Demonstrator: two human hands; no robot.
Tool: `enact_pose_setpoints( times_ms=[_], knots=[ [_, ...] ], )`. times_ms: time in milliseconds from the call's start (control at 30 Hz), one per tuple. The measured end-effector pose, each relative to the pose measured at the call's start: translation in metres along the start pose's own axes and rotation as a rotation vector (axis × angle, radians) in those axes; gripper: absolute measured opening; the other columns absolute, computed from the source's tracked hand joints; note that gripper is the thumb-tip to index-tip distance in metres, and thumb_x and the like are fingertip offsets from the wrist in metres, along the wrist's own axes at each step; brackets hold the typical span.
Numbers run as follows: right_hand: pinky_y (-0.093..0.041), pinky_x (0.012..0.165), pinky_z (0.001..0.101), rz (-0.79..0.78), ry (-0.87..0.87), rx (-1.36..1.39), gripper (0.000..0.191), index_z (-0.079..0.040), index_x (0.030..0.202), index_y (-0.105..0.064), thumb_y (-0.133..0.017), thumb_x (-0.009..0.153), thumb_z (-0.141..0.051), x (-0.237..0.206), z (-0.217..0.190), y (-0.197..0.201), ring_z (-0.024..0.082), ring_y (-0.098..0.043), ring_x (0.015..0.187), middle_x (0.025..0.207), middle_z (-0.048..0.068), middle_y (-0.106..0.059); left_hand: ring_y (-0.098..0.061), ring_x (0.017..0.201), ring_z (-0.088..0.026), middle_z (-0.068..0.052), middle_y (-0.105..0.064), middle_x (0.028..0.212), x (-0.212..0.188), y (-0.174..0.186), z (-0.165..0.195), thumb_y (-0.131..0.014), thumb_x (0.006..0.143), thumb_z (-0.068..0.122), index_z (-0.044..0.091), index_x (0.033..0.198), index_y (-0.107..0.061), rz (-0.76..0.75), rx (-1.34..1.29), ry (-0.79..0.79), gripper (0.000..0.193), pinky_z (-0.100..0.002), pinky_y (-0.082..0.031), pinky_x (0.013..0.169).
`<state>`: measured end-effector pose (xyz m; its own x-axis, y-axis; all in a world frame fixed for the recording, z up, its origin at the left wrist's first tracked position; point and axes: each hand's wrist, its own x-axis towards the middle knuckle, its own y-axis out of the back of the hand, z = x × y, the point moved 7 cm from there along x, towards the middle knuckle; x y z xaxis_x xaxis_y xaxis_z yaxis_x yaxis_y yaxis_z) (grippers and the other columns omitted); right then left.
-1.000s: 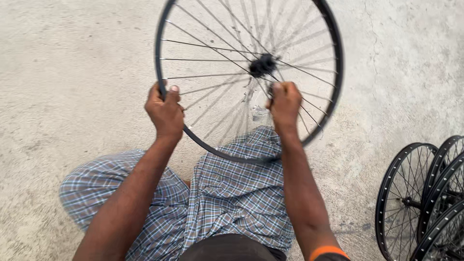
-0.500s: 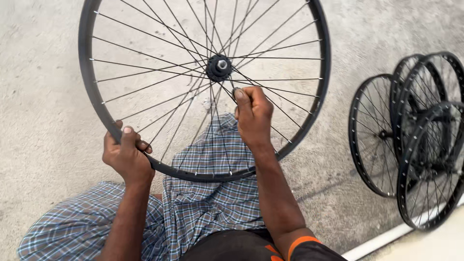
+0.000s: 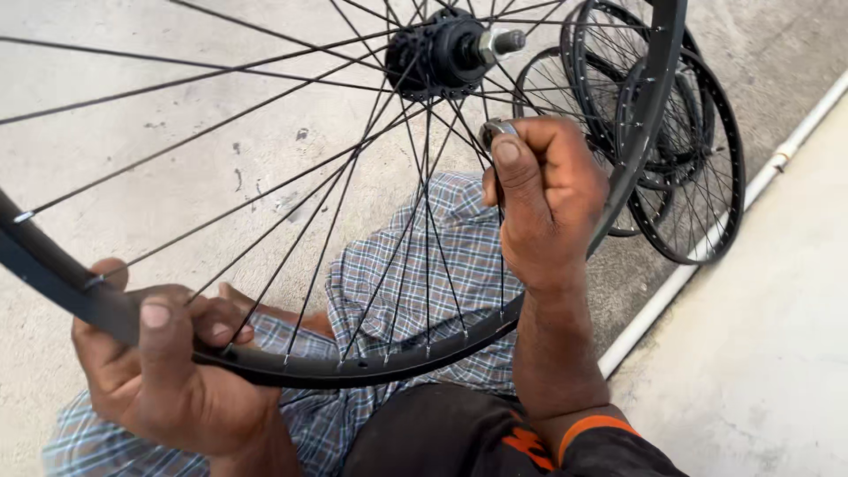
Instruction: The person sits on the floor and uses a spoke wrench to tighten the nipples on a bicycle wheel. They rotate the wheel periodically to access different spokes and continue adjusting the tension.
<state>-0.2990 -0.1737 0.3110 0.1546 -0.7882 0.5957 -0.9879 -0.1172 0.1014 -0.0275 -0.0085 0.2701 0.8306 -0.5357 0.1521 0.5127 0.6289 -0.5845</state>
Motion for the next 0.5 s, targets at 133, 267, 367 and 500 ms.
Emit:
enact_pose_setpoints(
  times_ms=[133, 267, 367, 500],
  knots=[
    [-0.049, 0.049, 0.0218, 0.096, -0.031, -0.101, 0.02, 0.002, 0.105, -0.06, -0.062, 0.115, -0.016, -0.013, -0.014, 0.008, 0.008, -0.058, 0.059, 0.082, 0.008, -0.064, -0.062, 0.063, -0.013, -0.012, -0.062, 0.085, 0.014, 0.004, -0.002, -0.062, 0.11, 0.004, -0.01, 0.137, -0.049, -0.249, 0.16, -0.01, 0.033, -0.026, -0.054, 0.059],
    [-0.045, 0.051, 0.024, 0.188, -0.266, 0.035, 0.019, 0.001, 0.103, -0.06, -0.061, 0.112, -0.016, -0.028, 0.001, 0.036, 0.01, -0.058, 0.061, 0.089, 0.012, -0.069, -0.065, 0.088, -0.021, -0.022, -0.066, 0.119, 0.035, 0.042, -0.026, -0.06, 0.102, 0.001, -0.014, 0.13, -0.056, -0.488, 0.262, 0.0, 0.032, -0.031, -0.058, 0.079],
    [-0.04, 0.047, 0.0232, 0.274, -0.399, 0.156, 0.016, 0.0, 0.098, -0.06, -0.061, 0.107, -0.013, -0.026, 0.019, 0.048, 0.011, -0.057, 0.056, 0.089, 0.016, -0.073, -0.073, 0.082, -0.02, -0.019, -0.071, 0.107, 0.058, 0.106, -0.055, -0.064, 0.101, 0.005, -0.008, 0.127, -0.062, -0.406, 0.201, 0.035, 0.03, -0.031, -0.065, 0.067],
    [-0.037, 0.045, 0.0245, 0.239, -0.371, 0.137, 0.016, -0.001, 0.096, -0.059, -0.06, 0.108, -0.011, 0.022, 0.028, 0.038, 0.013, -0.055, 0.054, 0.088, 0.017, -0.072, -0.069, 0.094, -0.022, -0.02, -0.065, 0.117, 0.074, 0.242, -0.088, -0.065, 0.107, 0.003, -0.007, 0.127, -0.061, 0.186, 0.678, -0.008, 0.023, -0.034, -0.062, 0.075]
  ],
)
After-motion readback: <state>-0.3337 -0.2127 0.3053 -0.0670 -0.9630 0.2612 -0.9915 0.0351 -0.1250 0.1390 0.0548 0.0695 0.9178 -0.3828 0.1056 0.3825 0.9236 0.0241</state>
